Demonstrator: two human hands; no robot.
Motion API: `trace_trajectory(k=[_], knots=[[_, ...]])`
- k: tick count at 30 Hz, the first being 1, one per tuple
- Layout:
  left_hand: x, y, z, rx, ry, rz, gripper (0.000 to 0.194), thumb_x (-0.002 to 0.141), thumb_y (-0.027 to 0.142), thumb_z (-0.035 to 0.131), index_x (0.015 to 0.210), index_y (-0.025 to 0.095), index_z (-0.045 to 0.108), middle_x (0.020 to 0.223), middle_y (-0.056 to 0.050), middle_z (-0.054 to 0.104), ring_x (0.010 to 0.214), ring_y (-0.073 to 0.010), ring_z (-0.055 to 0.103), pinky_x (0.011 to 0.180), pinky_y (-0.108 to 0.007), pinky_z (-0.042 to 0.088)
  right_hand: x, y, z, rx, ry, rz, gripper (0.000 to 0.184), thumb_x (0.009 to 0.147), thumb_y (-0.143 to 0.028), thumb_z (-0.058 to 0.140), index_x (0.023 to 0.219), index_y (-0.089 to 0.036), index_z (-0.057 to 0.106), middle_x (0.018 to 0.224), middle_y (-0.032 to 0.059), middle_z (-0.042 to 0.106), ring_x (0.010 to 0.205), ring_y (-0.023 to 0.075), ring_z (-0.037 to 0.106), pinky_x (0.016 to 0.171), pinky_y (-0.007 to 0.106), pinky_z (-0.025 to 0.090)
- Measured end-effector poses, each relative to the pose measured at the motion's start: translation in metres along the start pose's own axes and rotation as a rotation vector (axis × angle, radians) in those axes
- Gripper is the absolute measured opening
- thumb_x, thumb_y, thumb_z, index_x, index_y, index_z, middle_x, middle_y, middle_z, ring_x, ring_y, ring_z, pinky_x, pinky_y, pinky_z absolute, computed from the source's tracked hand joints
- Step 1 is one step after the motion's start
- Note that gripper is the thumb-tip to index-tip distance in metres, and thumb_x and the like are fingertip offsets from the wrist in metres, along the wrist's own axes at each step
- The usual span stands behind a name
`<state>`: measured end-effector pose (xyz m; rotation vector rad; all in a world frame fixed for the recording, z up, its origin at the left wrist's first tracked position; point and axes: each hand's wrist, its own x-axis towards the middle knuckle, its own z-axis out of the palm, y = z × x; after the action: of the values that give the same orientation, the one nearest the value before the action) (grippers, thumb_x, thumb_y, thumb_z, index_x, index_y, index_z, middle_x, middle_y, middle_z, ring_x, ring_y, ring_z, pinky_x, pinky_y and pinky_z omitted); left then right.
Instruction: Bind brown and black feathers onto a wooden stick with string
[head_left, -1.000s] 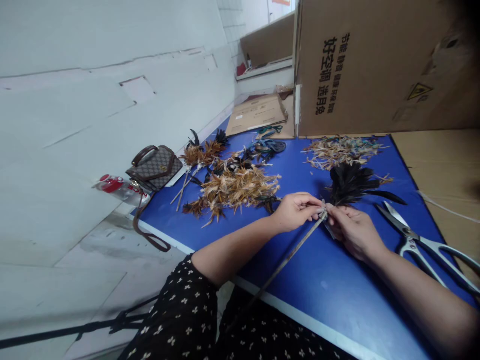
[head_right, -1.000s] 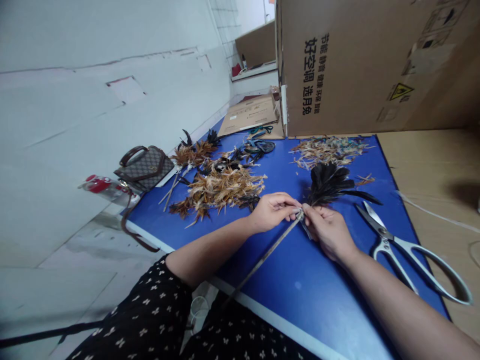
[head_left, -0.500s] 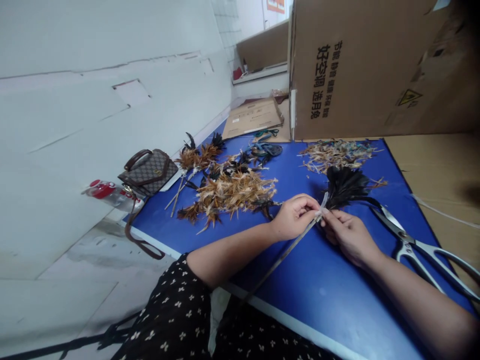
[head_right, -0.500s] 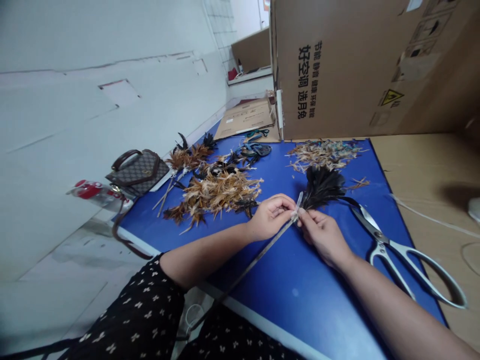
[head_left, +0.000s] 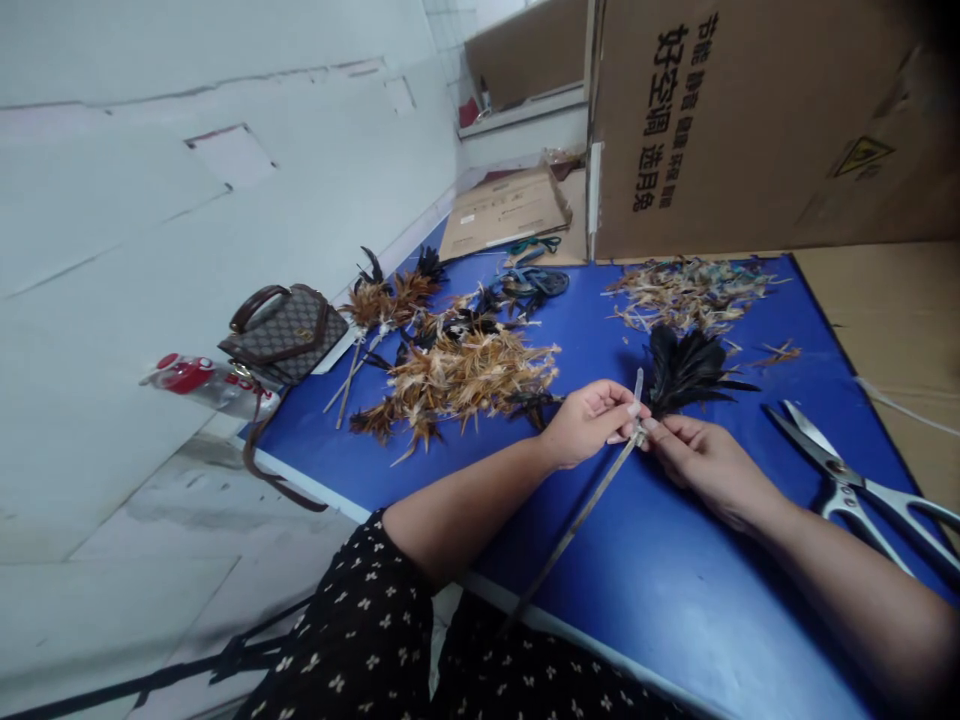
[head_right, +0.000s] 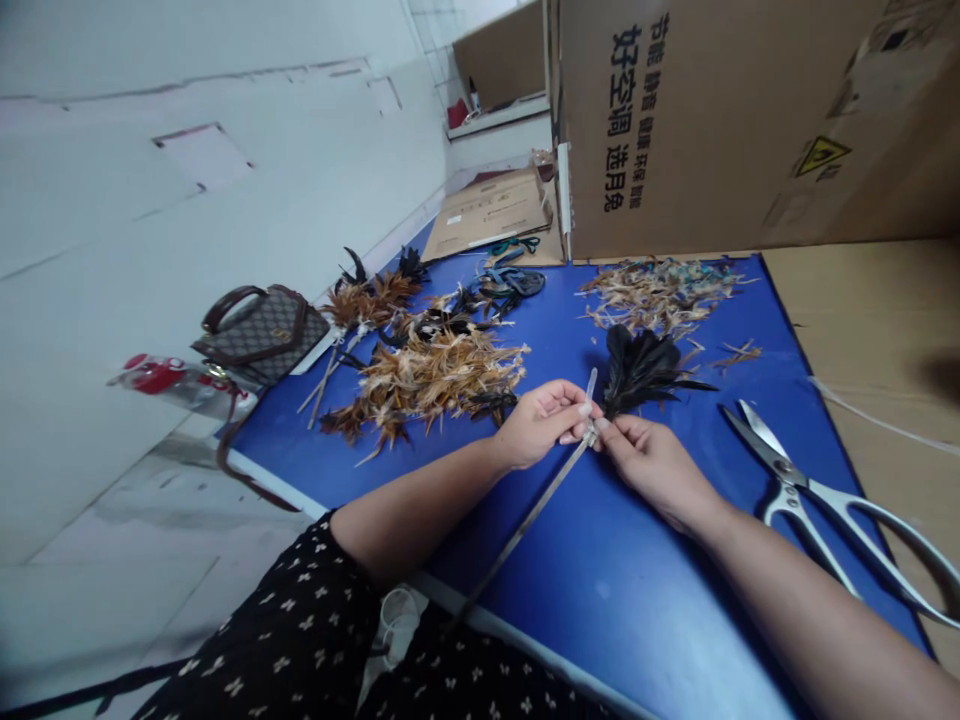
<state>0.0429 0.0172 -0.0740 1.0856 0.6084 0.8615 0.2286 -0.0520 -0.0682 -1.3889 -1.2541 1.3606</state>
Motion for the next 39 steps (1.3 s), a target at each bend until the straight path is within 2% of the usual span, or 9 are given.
trace_trajectory(k=[4, 11, 15, 19, 22, 28, 31, 36, 39], knots=[[-0.001, 0.0, -0.006, 0.105, -0.005, -0.088, 0.052, 0.083, 0.051, 0.096, 0.099, 0.016, 0.062, 0.087, -0.002, 0.075, 0.062, -0.0063, 0.06, 0.058, -0.023, 0.043, 0.001, -0.002, -0.002, -0.245, -0.008, -0.083, 0.073, 0.084, -0.091, 0.077, 0.071, -0.021, 0.068, 0.062, -0.0013, 0.05, 0.058, 0.0127, 0.039, 0.05, 0.025, 0.03], [-0.007, -0.003, -0.009, 0.276, -0.162, -0.197, 0.044, 0.086, 0.042, 0.095, 0.1, 0.016, 0.063, 0.068, 0.004, 0.07, 0.054, -0.0079, 0.063, 0.056, -0.022, 0.049, 0.005, -0.014, -0.037, -0.541, -0.259, -0.173, 0.072, 0.097, -0.089, 0.061, 0.076, -0.021, 0.071, 0.071, 0.002, 0.063, 0.067, 0.0174, 0.053, 0.06, 0.027, 0.042], [-0.007, -0.011, -0.005, 0.26, -0.15, -0.222, 0.031, 0.089, 0.028, 0.091, 0.101, 0.014, 0.067, 0.072, 0.003, 0.072, 0.058, -0.0085, 0.067, 0.057, -0.022, 0.054, 0.004, -0.024, -0.048, -0.603, -0.217, -0.233, 0.072, 0.1, -0.087, 0.059, 0.077, -0.021, 0.073, 0.071, 0.0023, 0.065, 0.066, 0.0174, 0.055, 0.06, 0.028, 0.043], [-0.006, -0.014, -0.003, 0.24, -0.124, -0.242, 0.022, 0.092, 0.019, 0.086, 0.106, 0.011, 0.071, 0.074, 0.002, 0.072, 0.06, -0.0088, 0.069, 0.057, -0.022, 0.056, 0.0, -0.033, -0.046, -0.66, -0.119, -0.294, 0.066, 0.099, -0.083, 0.066, 0.08, -0.022, 0.079, 0.067, 0.0022, 0.068, 0.06, 0.0173, 0.056, 0.058, 0.03, 0.041], [-0.007, -0.011, -0.004, 0.248, -0.154, -0.245, 0.023, 0.091, 0.023, 0.09, 0.1, 0.009, 0.073, 0.073, 0.0, 0.073, 0.059, -0.0086, 0.068, 0.059, -0.023, 0.057, -0.002, -0.037, -0.041, -0.658, -0.048, -0.34, 0.062, 0.099, -0.081, 0.069, 0.08, -0.024, 0.081, 0.068, 0.0038, 0.072, 0.06, 0.0189, 0.061, 0.059, 0.033, 0.044], [-0.011, -0.007, -0.002, 0.182, -0.28, -0.256, 0.046, 0.078, 0.042, 0.103, 0.085, 0.01, 0.072, 0.069, 0.0, 0.072, 0.059, -0.0091, 0.068, 0.064, -0.026, 0.058, -0.006, -0.037, -0.024, -0.582, 0.021, -0.416, 0.056, 0.102, -0.074, 0.071, 0.078, -0.024, 0.081, 0.077, 0.0065, 0.077, 0.063, 0.0196, 0.067, 0.061, 0.035, 0.049], [-0.012, -0.007, -0.001, 0.161, -0.263, -0.229, 0.051, 0.078, 0.05, 0.102, 0.083, 0.01, 0.071, 0.067, 0.0, 0.071, 0.058, -0.009, 0.067, 0.063, -0.026, 0.057, -0.008, -0.036, -0.019, -0.518, 0.04, -0.437, 0.052, 0.104, -0.071, 0.07, 0.081, -0.025, 0.081, 0.081, 0.0065, 0.079, 0.069, 0.0208, 0.07, 0.067, 0.036, 0.054], [-0.01, -0.005, -0.003, 0.157, -0.213, -0.247, 0.051, 0.078, 0.052, 0.102, 0.083, 0.009, 0.074, 0.067, -0.001, 0.072, 0.056, -0.0098, 0.066, 0.058, -0.026, 0.055, -0.006, -0.029, -0.029, -0.463, -0.022, -0.411, 0.045, 0.105, -0.071, 0.07, 0.111, -0.028, 0.084, 0.1, 0.0075, 0.083, 0.078, 0.0241, 0.074, 0.071, 0.038, 0.059], [-0.01, -0.003, -0.007, 0.112, -0.155, -0.28, 0.048, 0.08, 0.048, 0.102, 0.089, 0.008, 0.077, 0.075, -0.005, 0.077, 0.058, -0.0097, 0.068, 0.058, -0.025, 0.055, -0.002, -0.023, -0.038, -0.524, -0.077, -0.448, 0.045, 0.104, -0.071, 0.071, 0.108, -0.029, 0.085, 0.104, 0.0087, 0.082, 0.084, 0.0254, 0.075, 0.076, 0.04, 0.06]])
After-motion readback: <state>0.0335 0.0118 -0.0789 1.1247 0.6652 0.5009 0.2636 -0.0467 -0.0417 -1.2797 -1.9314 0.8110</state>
